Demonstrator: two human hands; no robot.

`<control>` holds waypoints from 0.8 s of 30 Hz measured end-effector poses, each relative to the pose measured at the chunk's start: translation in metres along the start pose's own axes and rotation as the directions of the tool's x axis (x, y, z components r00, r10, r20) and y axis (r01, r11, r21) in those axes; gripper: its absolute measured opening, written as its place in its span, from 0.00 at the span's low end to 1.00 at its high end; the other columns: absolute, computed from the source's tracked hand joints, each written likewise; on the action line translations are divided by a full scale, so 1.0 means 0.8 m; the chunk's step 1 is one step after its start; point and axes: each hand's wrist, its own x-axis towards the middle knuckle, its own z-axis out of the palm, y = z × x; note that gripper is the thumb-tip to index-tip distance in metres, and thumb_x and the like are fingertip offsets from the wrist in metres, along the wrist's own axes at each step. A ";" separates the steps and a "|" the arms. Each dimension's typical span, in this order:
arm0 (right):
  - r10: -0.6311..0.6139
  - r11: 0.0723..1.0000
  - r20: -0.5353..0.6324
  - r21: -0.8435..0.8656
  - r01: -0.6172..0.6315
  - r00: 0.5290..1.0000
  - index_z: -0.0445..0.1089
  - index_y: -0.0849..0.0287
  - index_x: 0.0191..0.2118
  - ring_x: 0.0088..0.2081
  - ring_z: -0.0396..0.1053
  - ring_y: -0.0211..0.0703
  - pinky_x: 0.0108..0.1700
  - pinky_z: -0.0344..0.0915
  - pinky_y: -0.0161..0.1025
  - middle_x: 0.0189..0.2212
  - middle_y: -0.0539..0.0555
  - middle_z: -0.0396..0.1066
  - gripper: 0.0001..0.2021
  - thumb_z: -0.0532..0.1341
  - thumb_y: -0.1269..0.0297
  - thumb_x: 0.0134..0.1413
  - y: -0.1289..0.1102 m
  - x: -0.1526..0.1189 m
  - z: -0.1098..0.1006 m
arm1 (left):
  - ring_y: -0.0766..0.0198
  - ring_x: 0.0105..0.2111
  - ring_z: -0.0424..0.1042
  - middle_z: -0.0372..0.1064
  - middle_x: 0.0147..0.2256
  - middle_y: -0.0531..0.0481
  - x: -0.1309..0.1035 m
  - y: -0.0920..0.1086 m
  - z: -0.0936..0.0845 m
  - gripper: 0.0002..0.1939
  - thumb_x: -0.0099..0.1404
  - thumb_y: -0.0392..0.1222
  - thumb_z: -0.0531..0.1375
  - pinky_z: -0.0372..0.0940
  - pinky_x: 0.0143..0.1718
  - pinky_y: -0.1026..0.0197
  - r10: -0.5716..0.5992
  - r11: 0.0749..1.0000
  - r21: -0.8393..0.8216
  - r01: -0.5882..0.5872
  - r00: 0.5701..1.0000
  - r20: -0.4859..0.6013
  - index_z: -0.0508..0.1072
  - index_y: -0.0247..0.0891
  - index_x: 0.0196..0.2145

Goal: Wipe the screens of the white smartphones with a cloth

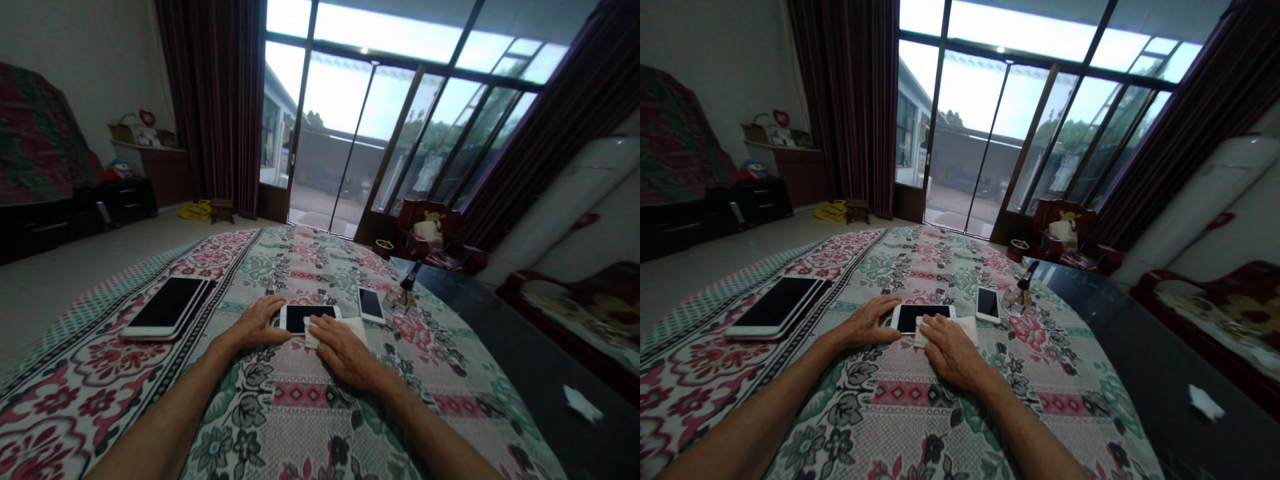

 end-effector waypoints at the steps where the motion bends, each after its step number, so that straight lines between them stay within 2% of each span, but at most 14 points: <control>1: 0.003 1.000 -0.006 -0.001 -0.003 1.000 0.61 0.59 0.62 0.65 0.52 0.51 0.65 0.51 0.55 0.64 0.58 0.56 0.22 0.49 0.65 0.65 0.005 0.006 0.001 | 0.47 0.61 0.58 0.61 0.61 0.41 0.000 0.000 -0.001 0.34 0.53 0.51 0.65 0.53 0.62 0.47 0.006 1.000 0.002 -0.006 1.000 0.000 0.67 0.39 0.56; 4: 0.006 1.000 -0.033 -0.015 -0.007 0.999 0.63 0.61 0.60 0.64 0.55 0.51 0.65 0.52 0.54 0.63 0.59 0.59 0.21 0.48 0.65 0.65 0.022 0.031 0.005 | 0.48 0.61 0.58 0.61 0.61 0.42 0.000 -0.001 -0.001 0.32 0.54 0.51 0.64 0.53 0.62 0.48 0.021 1.000 0.008 -0.021 1.000 0.006 0.67 0.40 0.55; 7: 0.022 0.999 -0.066 -0.036 -0.024 0.998 0.64 0.63 0.59 0.63 0.57 0.50 0.64 0.54 0.53 0.61 0.61 0.60 0.21 0.49 0.66 0.65 0.037 0.055 0.009 | 0.48 0.61 0.58 0.60 0.61 0.40 0.001 -0.005 0.001 0.34 0.54 0.51 0.65 0.53 0.62 0.49 0.020 1.000 0.009 -0.020 1.000 0.010 0.67 0.36 0.56; 10: 0.040 0.997 -0.078 -0.056 -0.044 0.996 0.64 0.63 0.59 0.63 0.57 0.50 0.63 0.55 0.53 0.62 0.62 0.60 0.20 0.48 0.66 0.65 0.041 0.063 0.011 | 0.48 0.61 0.58 0.60 0.61 0.39 0.002 -0.007 0.002 0.34 0.54 0.51 0.64 0.53 0.62 0.49 0.025 1.000 0.008 -0.025 1.000 0.009 0.67 0.35 0.56; 15: 0.021 0.998 -0.058 -0.062 -0.025 0.998 0.61 0.62 0.62 0.64 0.53 0.52 0.64 0.52 0.55 0.64 0.62 0.57 0.22 0.49 0.66 0.64 0.021 0.036 0.010 | 0.47 0.61 0.59 0.62 0.60 0.39 0.001 -0.002 -0.001 0.33 0.53 0.50 0.65 0.54 0.62 0.48 0.034 0.999 0.016 -0.034 0.999 0.013 0.68 0.36 0.55; 20: 0.003 1.000 0.005 -0.027 -0.003 1.000 0.58 0.59 0.64 0.66 0.49 0.53 0.65 0.51 0.56 0.66 0.58 0.53 0.23 0.50 0.64 0.64 -0.001 -0.001 0.006 | 0.46 0.61 0.58 0.61 0.61 0.39 0.001 0.001 -0.001 0.35 0.53 0.50 0.65 0.54 0.62 0.47 -0.020 1.000 0.021 0.020 1.000 0.011 0.66 0.35 0.57; 24: 0.012 1.000 0.020 -0.008 -0.012 1.000 0.59 0.59 0.63 0.66 0.49 0.53 0.65 0.50 0.55 0.65 0.57 0.53 0.23 0.49 0.64 0.65 0.002 0.001 0.004 | 0.46 0.61 0.59 0.61 0.61 0.41 0.002 -0.002 0.002 0.34 0.53 0.51 0.65 0.54 0.62 0.47 0.006 1.000 0.023 -0.006 1.000 0.000 0.67 0.38 0.56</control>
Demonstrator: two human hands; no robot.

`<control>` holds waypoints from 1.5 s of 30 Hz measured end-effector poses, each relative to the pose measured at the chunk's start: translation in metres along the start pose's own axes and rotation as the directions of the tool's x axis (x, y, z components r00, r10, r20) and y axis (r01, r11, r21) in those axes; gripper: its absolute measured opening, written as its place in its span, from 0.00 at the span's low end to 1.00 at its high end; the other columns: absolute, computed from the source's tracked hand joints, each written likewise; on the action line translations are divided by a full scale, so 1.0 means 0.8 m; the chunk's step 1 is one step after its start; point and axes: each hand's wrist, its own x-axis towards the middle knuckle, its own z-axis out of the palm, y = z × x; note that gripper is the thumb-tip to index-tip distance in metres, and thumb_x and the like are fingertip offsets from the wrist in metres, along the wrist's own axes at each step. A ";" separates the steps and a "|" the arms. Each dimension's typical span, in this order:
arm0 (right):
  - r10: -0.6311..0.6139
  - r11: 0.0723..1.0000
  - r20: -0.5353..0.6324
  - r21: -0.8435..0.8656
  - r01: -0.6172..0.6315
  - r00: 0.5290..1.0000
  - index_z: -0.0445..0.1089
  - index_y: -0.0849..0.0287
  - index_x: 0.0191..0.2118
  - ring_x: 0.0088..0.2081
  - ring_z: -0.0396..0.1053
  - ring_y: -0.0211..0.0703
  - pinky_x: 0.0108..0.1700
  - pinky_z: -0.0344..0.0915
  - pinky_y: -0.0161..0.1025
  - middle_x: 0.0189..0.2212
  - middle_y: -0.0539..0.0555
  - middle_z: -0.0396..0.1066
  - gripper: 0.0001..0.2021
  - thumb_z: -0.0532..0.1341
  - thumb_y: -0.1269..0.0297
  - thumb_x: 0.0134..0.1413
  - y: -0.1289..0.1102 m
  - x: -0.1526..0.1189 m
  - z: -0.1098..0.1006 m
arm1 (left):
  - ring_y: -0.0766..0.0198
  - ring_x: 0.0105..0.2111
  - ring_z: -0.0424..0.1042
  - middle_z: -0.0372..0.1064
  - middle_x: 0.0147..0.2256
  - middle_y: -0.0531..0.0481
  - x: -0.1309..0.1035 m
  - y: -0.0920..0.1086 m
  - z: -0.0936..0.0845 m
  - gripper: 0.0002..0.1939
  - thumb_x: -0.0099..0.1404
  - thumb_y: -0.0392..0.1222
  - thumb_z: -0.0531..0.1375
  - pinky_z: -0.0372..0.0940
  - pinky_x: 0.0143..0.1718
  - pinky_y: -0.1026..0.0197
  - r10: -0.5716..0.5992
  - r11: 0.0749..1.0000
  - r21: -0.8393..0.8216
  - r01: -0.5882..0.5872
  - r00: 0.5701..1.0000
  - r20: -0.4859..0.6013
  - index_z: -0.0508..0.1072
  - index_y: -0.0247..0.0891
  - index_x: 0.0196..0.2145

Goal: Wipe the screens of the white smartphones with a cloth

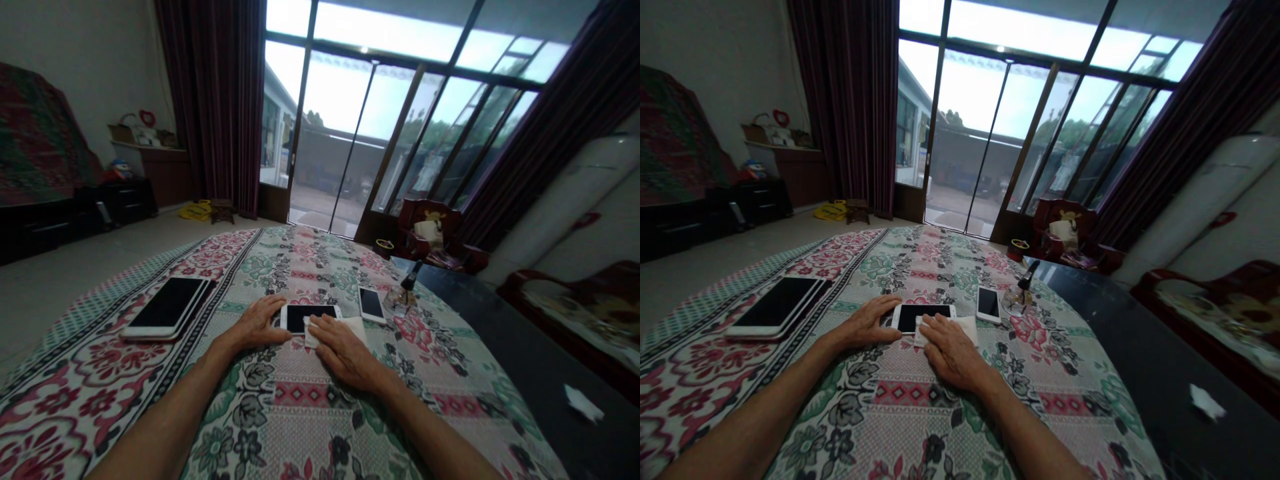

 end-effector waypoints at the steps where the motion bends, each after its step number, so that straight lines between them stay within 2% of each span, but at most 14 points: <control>1: 0.003 1.000 -0.004 0.002 -0.003 1.000 0.60 0.60 0.63 0.66 0.50 0.53 0.65 0.50 0.55 0.65 0.58 0.54 0.22 0.49 0.64 0.65 0.003 0.005 0.000 | 0.46 0.61 0.59 0.61 0.61 0.41 0.000 -0.001 0.001 0.34 0.53 0.51 0.65 0.54 0.62 0.47 0.005 1.000 0.000 -0.005 1.000 -0.004 0.67 0.38 0.56; 7: -0.018 1.000 -0.085 -0.020 0.016 0.996 0.63 0.61 0.60 0.63 0.56 0.50 0.64 0.52 0.54 0.62 0.61 0.60 0.21 0.48 0.65 0.65 0.027 0.044 0.005 | 0.48 0.61 0.59 0.62 0.60 0.41 0.001 -0.004 0.002 0.32 0.54 0.51 0.64 0.54 0.61 0.48 0.029 1.000 0.007 -0.029 1.000 -0.010 0.68 0.38 0.55; 11: 0.007 0.999 -0.112 -0.045 -0.012 0.994 0.63 0.61 0.60 0.63 0.56 0.50 0.63 0.54 0.53 0.62 0.61 0.60 0.21 0.48 0.65 0.65 0.033 0.056 0.011 | 0.49 0.61 0.59 0.61 0.60 0.42 0.000 -0.004 0.002 0.32 0.54 0.52 0.63 0.54 0.62 0.48 0.027 1.000 0.000 -0.027 1.000 -0.014 0.67 0.39 0.55; 15: 0.035 0.997 -0.103 -0.059 -0.042 0.994 0.61 0.62 0.61 0.65 0.53 0.52 0.64 0.52 0.54 0.63 0.61 0.57 0.22 0.50 0.64 0.64 0.026 0.045 0.013 | 0.48 0.60 0.59 0.62 0.60 0.41 0.000 -0.001 -0.001 0.32 0.54 0.52 0.64 0.55 0.61 0.48 0.006 1.000 -0.003 -0.006 1.000 0.001 0.67 0.38 0.55; 21: 0.001 1.000 -0.053 -0.025 -0.002 0.999 0.58 0.58 0.63 0.66 0.50 0.53 0.64 0.50 0.56 0.65 0.59 0.54 0.23 0.51 0.63 0.64 0.004 0.008 0.009 | 0.48 0.60 0.60 0.62 0.60 0.41 0.000 0.001 -0.001 0.33 0.53 0.51 0.64 0.55 0.61 0.48 -0.010 1.000 0.013 0.010 1.000 -0.007 0.67 0.38 0.55; 24: 0.000 1.000 -0.042 -0.011 0.000 0.999 0.58 0.58 0.63 0.66 0.50 0.53 0.64 0.51 0.56 0.65 0.59 0.53 0.23 0.51 0.64 0.64 0.002 0.002 0.007 | 0.49 0.61 0.59 0.61 0.61 0.41 0.000 0.001 -0.001 0.34 0.53 0.51 0.64 0.54 0.61 0.49 -0.012 1.000 0.027 0.012 1.000 0.000 0.66 0.38 0.56; 30: -0.007 1.000 -0.076 -0.023 0.005 0.997 0.62 0.59 0.61 0.64 0.54 0.50 0.64 0.52 0.54 0.63 0.59 0.58 0.21 0.50 0.64 0.64 0.019 0.031 0.009 | 0.48 0.60 0.60 0.62 0.60 0.41 0.001 0.001 -0.003 0.31 0.54 0.52 0.64 0.55 0.61 0.48 0.023 1.000 0.007 -0.023 1.000 0.005 0.69 0.39 0.54; 37: 0.047 0.996 -0.106 -0.066 -0.054 0.993 0.64 0.61 0.59 0.63 0.56 0.50 0.63 0.54 0.52 0.62 0.61 0.60 0.20 0.49 0.64 0.64 0.035 0.064 0.010 | 0.48 0.60 0.60 0.62 0.60 0.42 0.001 0.004 -0.004 0.31 0.54 0.51 0.64 0.56 0.60 0.49 0.005 1.000 0.005 -0.005 1.000 -0.001 0.68 0.38 0.54; 40: 0.045 0.995 -0.101 -0.082 -0.053 0.994 0.61 0.61 0.61 0.64 0.53 0.51 0.63 0.54 0.52 0.63 0.61 0.58 0.21 0.49 0.63 0.64 0.028 0.053 0.011 | 0.48 0.60 0.60 0.62 0.60 0.41 0.000 0.006 -0.006 0.32 0.54 0.50 0.64 0.55 0.61 0.49 0.000 1.000 0.009 0.000 1.000 -0.002 0.68 0.37 0.54; 45: 0.017 0.999 -0.054 -0.050 -0.019 0.998 0.58 0.60 0.63 0.66 0.50 0.53 0.65 0.49 0.55 0.65 0.60 0.53 0.24 0.50 0.62 0.64 0.002 0.011 0.008 | 0.47 0.61 0.59 0.61 0.61 0.39 0.000 0.004 -0.004 0.33 0.54 0.50 0.64 0.54 0.61 0.47 -0.015 1.000 0.003 0.015 1.000 0.016 0.67 0.37 0.56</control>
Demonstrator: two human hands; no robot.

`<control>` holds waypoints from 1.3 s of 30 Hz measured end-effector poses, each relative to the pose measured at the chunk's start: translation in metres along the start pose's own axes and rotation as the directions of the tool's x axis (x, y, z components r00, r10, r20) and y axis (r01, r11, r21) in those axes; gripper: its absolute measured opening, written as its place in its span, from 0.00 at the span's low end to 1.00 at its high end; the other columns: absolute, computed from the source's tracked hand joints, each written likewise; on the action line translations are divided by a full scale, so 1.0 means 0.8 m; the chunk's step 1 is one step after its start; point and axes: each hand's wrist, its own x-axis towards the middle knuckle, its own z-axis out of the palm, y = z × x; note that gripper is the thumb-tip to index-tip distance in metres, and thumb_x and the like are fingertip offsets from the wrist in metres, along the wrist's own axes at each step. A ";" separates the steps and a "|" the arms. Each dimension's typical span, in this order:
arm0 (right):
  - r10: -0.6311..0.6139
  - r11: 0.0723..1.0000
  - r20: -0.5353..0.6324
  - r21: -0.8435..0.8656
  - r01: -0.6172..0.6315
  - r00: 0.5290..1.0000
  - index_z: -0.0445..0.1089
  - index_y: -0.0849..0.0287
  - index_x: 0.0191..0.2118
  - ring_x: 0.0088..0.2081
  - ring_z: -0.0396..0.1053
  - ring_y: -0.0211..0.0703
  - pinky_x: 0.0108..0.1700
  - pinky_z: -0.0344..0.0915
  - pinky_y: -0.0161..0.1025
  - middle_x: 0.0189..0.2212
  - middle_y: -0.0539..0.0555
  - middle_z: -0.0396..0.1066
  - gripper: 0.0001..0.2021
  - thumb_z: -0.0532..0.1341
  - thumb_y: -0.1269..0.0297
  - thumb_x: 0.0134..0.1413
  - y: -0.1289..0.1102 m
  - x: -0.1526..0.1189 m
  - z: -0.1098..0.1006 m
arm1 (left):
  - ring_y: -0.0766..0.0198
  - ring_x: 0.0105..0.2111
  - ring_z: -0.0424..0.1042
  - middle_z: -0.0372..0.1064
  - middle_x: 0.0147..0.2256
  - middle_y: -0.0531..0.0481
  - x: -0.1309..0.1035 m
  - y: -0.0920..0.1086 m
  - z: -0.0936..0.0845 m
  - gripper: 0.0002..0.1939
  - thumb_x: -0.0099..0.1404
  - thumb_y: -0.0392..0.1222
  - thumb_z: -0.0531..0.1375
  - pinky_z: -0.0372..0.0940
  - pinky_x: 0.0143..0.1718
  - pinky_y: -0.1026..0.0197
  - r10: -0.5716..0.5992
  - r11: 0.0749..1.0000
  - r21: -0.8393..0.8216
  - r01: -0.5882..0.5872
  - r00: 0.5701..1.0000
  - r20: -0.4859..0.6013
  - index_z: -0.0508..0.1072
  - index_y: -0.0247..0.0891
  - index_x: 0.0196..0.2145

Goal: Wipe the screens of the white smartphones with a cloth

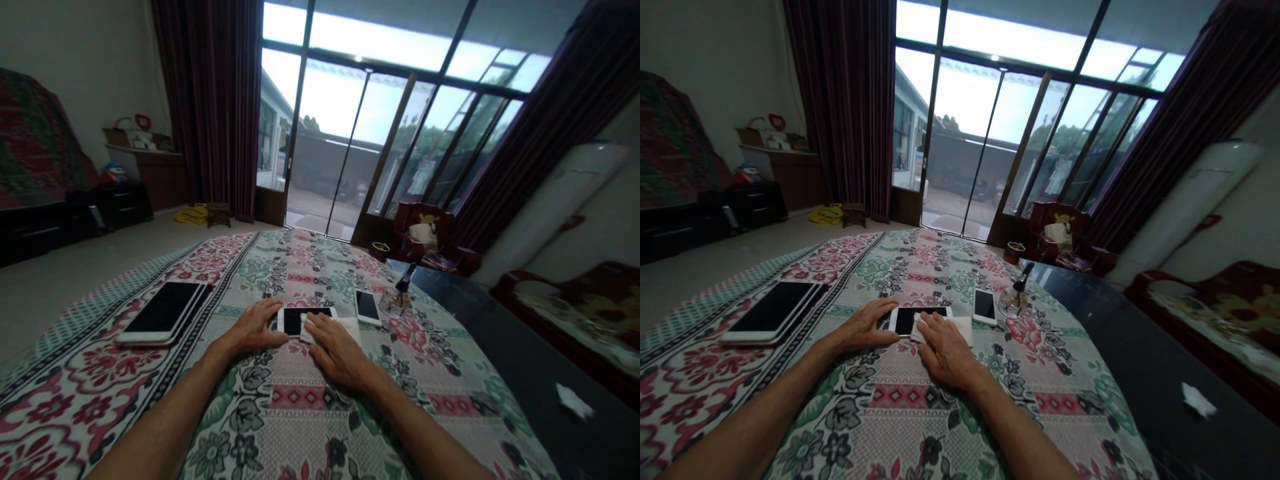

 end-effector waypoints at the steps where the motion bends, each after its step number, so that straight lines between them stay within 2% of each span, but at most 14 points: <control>1: 0.000 1.000 0.012 0.014 -0.001 1.000 0.57 0.59 0.64 0.66 0.49 0.53 0.65 0.49 0.55 0.66 0.59 0.52 0.24 0.50 0.61 0.64 -0.004 -0.006 -0.002 | 0.47 0.61 0.59 0.61 0.61 0.39 0.000 -0.001 0.001 0.33 0.53 0.50 0.64 0.54 0.61 0.47 -0.002 1.000 -0.002 0.002 1.000 -0.007 0.67 0.38 0.56; 5: 0.009 0.999 0.038 0.048 -0.011 0.999 0.58 0.58 0.64 0.66 0.48 0.53 0.65 0.49 0.56 0.66 0.58 0.53 0.23 0.50 0.63 0.64 -0.005 -0.008 -0.005 | 0.47 0.61 0.59 0.61 0.61 0.40 0.001 -0.004 0.005 0.34 0.53 0.50 0.65 0.54 0.61 0.46 -0.003 1.000 -0.010 0.002 1.000 -0.025 0.67 0.39 0.56; 11: -0.010 1.000 -0.017 0.027 0.010 1.000 0.62 0.61 0.61 0.64 0.53 0.50 0.65 0.51 0.53 0.63 0.59 0.57 0.22 0.50 0.64 0.64 0.020 0.028 0.002 | 0.49 0.60 0.59 0.62 0.60 0.41 0.001 -0.004 0.001 0.31 0.55 0.52 0.64 0.54 0.61 0.48 0.045 0.999 -0.021 -0.045 0.999 -0.004 0.68 0.38 0.54; 16: 0.031 0.999 -0.043 -0.007 -0.031 0.999 0.62 0.59 0.60 0.63 0.55 0.49 0.63 0.54 0.53 0.62 0.60 0.59 0.21 0.49 0.64 0.64 0.028 0.044 0.004 | 0.49 0.60 0.59 0.61 0.60 0.39 0.002 -0.004 -0.001 0.32 0.55 0.53 0.64 0.54 0.62 0.50 0.037 0.999 0.005 -0.037 0.999 0.006 0.68 0.36 0.55; 20: 0.030 0.999 -0.049 -0.022 -0.031 0.998 0.62 0.61 0.60 0.64 0.53 0.51 0.63 0.54 0.54 0.63 0.62 0.58 0.22 0.50 0.63 0.63 0.021 0.038 0.001 | 0.49 0.60 0.60 0.62 0.60 0.42 0.001 -0.002 -0.001 0.31 0.54 0.50 0.64 0.55 0.61 0.49 0.037 0.999 -0.014 -0.037 0.999 -0.023 0.68 0.39 0.54; 23: 0.002 1.000 -0.027 -0.015 -0.002 1.000 0.61 0.62 0.61 0.64 0.53 0.52 0.64 0.52 0.54 0.63 0.63 0.57 0.22 0.50 0.63 0.63 0.011 0.023 -0.002 | 0.48 0.60 0.60 0.62 0.60 0.40 -0.001 0.000 -0.001 0.32 0.54 0.49 0.65 0.54 0.61 0.49 0.022 0.999 -0.024 -0.022 0.999 -0.024 0.68 0.38 0.55; 29: -0.027 0.999 0.017 0.033 0.027 0.999 0.58 0.57 0.64 0.66 0.50 0.52 0.64 0.51 0.56 0.65 0.59 0.54 0.23 0.50 0.62 0.64 0.001 -0.006 -0.008 | 0.47 0.61 0.59 0.61 0.60 0.40 0.000 0.000 0.000 0.33 0.52 0.50 0.65 0.54 0.61 0.47 0.005 1.000 -0.029 -0.006 1.000 -0.019 0.67 0.38 0.55; 32: -0.035 0.998 0.018 0.052 0.034 0.999 0.60 0.57 0.63 0.65 0.52 0.51 0.64 0.52 0.56 0.64 0.58 0.56 0.22 0.49 0.63 0.65 0.008 -0.002 -0.010 | 0.47 0.61 0.59 0.61 0.60 0.40 0.000 0.001 0.000 0.33 0.53 0.51 0.64 0.54 0.61 0.47 0.007 1.000 -0.021 -0.007 1.000 -0.023 0.67 0.38 0.55; 39: 0.005 1.000 -0.050 0.030 -0.003 0.999 0.64 0.61 0.59 0.63 0.56 0.50 0.64 0.54 0.54 0.62 0.61 0.60 0.21 0.48 0.63 0.65 0.031 0.033 -0.005 | 0.47 0.60 0.60 0.62 0.60 0.40 0.000 0.003 -0.002 0.32 0.53 0.50 0.65 0.54 0.61 0.48 0.006 1.000 -0.026 -0.006 1.000 -0.009 0.68 0.37 0.54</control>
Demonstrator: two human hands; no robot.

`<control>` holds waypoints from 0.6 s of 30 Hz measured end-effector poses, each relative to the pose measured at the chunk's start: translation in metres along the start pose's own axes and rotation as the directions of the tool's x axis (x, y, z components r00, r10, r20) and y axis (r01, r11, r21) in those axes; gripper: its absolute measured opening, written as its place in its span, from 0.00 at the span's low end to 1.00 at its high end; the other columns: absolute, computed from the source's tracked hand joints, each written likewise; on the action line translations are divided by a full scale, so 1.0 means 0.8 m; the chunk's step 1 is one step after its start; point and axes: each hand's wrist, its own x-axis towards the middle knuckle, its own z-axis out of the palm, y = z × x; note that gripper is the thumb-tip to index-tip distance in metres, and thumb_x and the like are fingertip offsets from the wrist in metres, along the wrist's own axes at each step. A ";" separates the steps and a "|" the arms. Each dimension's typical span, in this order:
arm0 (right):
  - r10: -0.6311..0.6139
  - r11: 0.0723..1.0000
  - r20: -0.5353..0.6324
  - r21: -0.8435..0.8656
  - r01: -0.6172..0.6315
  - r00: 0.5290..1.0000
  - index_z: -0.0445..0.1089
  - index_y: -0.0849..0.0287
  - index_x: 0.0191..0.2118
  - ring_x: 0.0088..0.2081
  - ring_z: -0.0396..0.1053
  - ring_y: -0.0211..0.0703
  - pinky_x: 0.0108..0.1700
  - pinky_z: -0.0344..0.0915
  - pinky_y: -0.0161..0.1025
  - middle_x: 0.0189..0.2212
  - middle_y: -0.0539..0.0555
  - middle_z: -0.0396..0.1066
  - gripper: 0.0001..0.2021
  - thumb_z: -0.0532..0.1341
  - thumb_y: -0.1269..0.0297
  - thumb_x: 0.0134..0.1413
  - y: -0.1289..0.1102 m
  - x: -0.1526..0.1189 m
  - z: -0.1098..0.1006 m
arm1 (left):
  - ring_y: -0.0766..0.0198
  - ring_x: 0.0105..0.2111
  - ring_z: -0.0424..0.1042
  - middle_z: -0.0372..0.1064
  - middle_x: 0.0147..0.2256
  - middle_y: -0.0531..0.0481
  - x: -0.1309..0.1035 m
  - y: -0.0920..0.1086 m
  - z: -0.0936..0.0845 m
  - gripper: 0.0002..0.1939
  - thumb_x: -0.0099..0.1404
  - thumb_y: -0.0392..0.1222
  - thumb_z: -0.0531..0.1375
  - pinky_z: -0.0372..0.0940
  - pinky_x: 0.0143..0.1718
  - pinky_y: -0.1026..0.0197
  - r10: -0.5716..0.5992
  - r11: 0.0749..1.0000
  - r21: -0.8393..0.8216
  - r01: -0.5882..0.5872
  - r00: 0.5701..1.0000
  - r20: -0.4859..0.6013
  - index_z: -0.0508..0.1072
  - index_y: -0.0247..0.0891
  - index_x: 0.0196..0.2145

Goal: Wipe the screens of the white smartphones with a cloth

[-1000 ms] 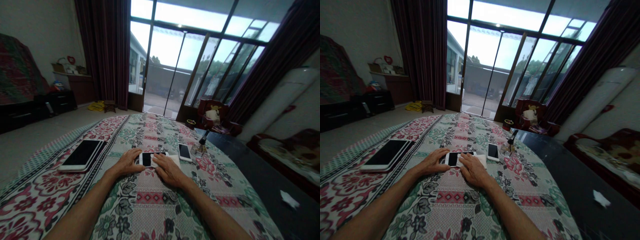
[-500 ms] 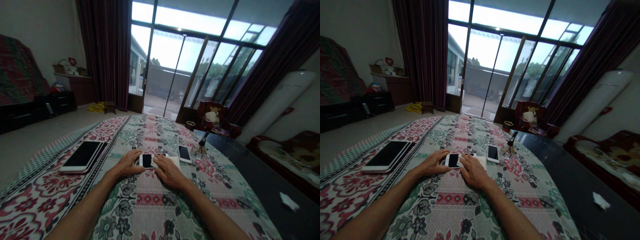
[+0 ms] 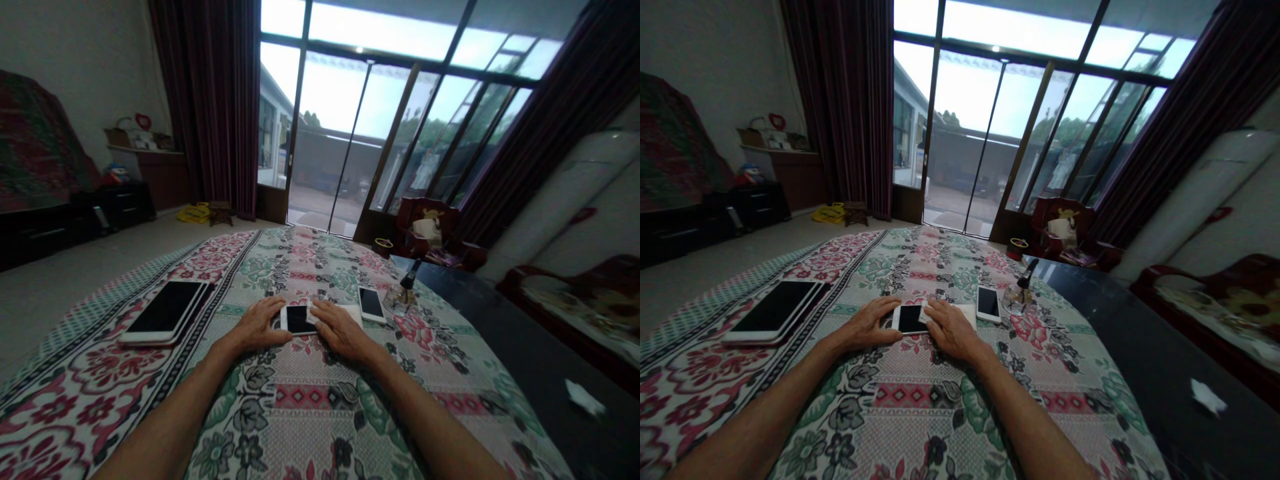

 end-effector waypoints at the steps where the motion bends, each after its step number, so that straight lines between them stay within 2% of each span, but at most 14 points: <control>1: 0.009 1.000 -0.013 -0.004 -0.009 1.000 0.64 0.61 0.59 0.63 0.56 0.50 0.63 0.54 0.53 0.62 0.61 0.60 0.21 0.48 0.63 0.65 0.002 0.004 0.002 | 0.47 0.60 0.60 0.62 0.60 0.40 0.000 0.000 0.000 0.32 0.53 0.50 0.65 0.54 0.62 0.47 -0.004 1.000 -0.004 0.004 1.000 0.002 0.68 0.37 0.54; 6: 0.042 0.999 -0.007 -0.034 -0.042 0.999 0.63 0.60 0.60 0.63 0.55 0.51 0.63 0.55 0.54 0.62 0.61 0.59 0.21 0.49 0.63 0.65 0.003 0.007 0.007 | 0.48 0.61 0.59 0.61 0.61 0.41 0.000 -0.006 0.003 0.33 0.53 0.50 0.65 0.53 0.62 0.47 -0.009 1.000 0.000 0.009 1.000 0.000 0.67 0.39 0.56; 14: 0.012 1.000 0.078 0.022 -0.014 0.997 0.58 0.60 0.64 0.66 0.49 0.52 0.65 0.50 0.56 0.66 0.60 0.52 0.24 0.50 0.61 0.65 -0.026 -0.045 -0.007 | 0.47 0.62 0.57 0.59 0.62 0.37 0.000 -0.003 0.000 0.36 0.54 0.51 0.64 0.52 0.63 0.49 -0.028 0.999 0.025 0.027 0.999 0.033 0.65 0.33 0.58; 18: 0.003 0.998 0.084 0.060 -0.008 0.996 0.59 0.57 0.63 0.66 0.50 0.51 0.65 0.50 0.57 0.65 0.58 0.54 0.23 0.49 0.62 0.65 -0.020 -0.047 -0.010 | 0.48 0.62 0.57 0.60 0.61 0.41 0.000 -0.005 0.002 0.34 0.54 0.52 0.64 0.53 0.62 0.49 -0.026 0.999 0.027 0.025 0.999 0.023 0.66 0.38 0.57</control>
